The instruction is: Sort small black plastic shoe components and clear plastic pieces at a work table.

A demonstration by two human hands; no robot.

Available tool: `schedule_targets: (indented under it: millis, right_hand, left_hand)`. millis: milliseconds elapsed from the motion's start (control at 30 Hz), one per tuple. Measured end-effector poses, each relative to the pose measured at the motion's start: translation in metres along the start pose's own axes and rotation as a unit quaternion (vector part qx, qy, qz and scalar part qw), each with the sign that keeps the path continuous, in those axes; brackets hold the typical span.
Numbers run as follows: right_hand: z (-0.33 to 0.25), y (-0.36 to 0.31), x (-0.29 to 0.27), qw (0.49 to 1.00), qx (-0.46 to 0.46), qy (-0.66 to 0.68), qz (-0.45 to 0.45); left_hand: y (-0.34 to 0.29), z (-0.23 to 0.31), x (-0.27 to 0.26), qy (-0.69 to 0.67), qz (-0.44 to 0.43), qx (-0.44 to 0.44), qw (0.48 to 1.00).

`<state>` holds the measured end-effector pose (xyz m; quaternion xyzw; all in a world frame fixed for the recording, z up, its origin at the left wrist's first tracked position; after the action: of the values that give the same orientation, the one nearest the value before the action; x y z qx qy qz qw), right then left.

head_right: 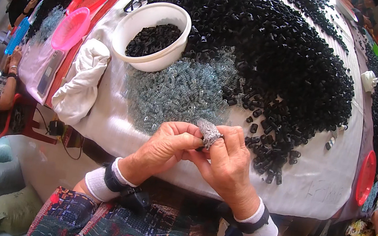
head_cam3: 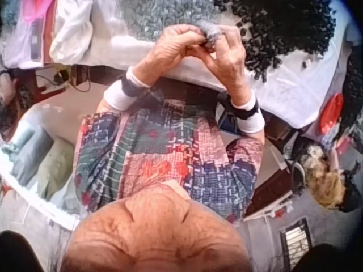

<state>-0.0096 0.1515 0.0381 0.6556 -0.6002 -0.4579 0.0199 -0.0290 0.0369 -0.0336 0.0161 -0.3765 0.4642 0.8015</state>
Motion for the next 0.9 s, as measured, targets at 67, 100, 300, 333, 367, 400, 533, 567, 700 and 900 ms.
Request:
schedule_targets:
  millis: [67, 100, 300, 333, 367, 400, 533, 567, 700, 900]
  right_hand:
    - [0.002, -0.002, -0.001, 1.000, 0.019, 0.015, 0.006]
    - [0.003, -0.001, -0.001, 1.000, 0.020, 0.015, 0.005]
    - [0.005, 0.004, -0.009, 0.999, -0.034, -0.031, 0.000]
    - [0.006, 0.003, -0.009, 0.999, -0.033, -0.025, -0.005]
    - [0.006, 0.003, -0.009, 0.999, -0.032, -0.018, -0.011]
    - [0.007, 0.004, -0.009, 0.999, -0.032, -0.019, -0.011]
    - [0.004, 0.004, -0.006, 0.999, -0.044, -0.016, -0.011]
    - [0.003, 0.002, -0.004, 0.998, -0.056, -0.019, -0.014]
    - [0.007, -0.003, -0.004, 0.999, -0.048, 0.005, 0.001]
    - [0.004, -0.002, -0.008, 1.000, -0.026, -0.002, 0.012]
  left_hand:
    - [0.002, 0.000, 0.002, 0.018, -0.016, 0.001, 1.000]
    - [0.002, -0.001, 0.001, 0.017, -0.015, 0.000, 1.000]
    - [-0.004, 0.013, 0.001, 0.087, 0.022, -0.007, 0.996]
    - [-0.004, 0.012, 0.000, 0.094, 0.012, -0.011, 0.995]
    - [-0.004, 0.011, -0.001, 0.101, 0.003, -0.014, 0.995]
    - [-0.003, 0.011, -0.002, 0.100, 0.002, -0.015, 0.995]
    - [-0.001, 0.009, -0.007, 0.092, -0.012, 0.008, 0.996]
    - [-0.001, 0.009, -0.007, 0.086, -0.023, 0.015, 0.996]
    - [-0.005, 0.014, -0.002, 0.079, -0.021, -0.015, 0.997]
    - [-0.003, 0.014, 0.001, 0.119, -0.039, -0.019, 0.992]
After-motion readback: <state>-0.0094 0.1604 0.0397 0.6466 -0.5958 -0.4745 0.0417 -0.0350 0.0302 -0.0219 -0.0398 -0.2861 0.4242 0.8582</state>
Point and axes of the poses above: each hand's wrist, its own y-axis towards the middle knuckle, its own x-axis out of the palm, z = x × y, the point moved 5 cm from there along y, towards the middle knuckle, and after that the axes turned 10 degrees about y, right-handed, at the moved point
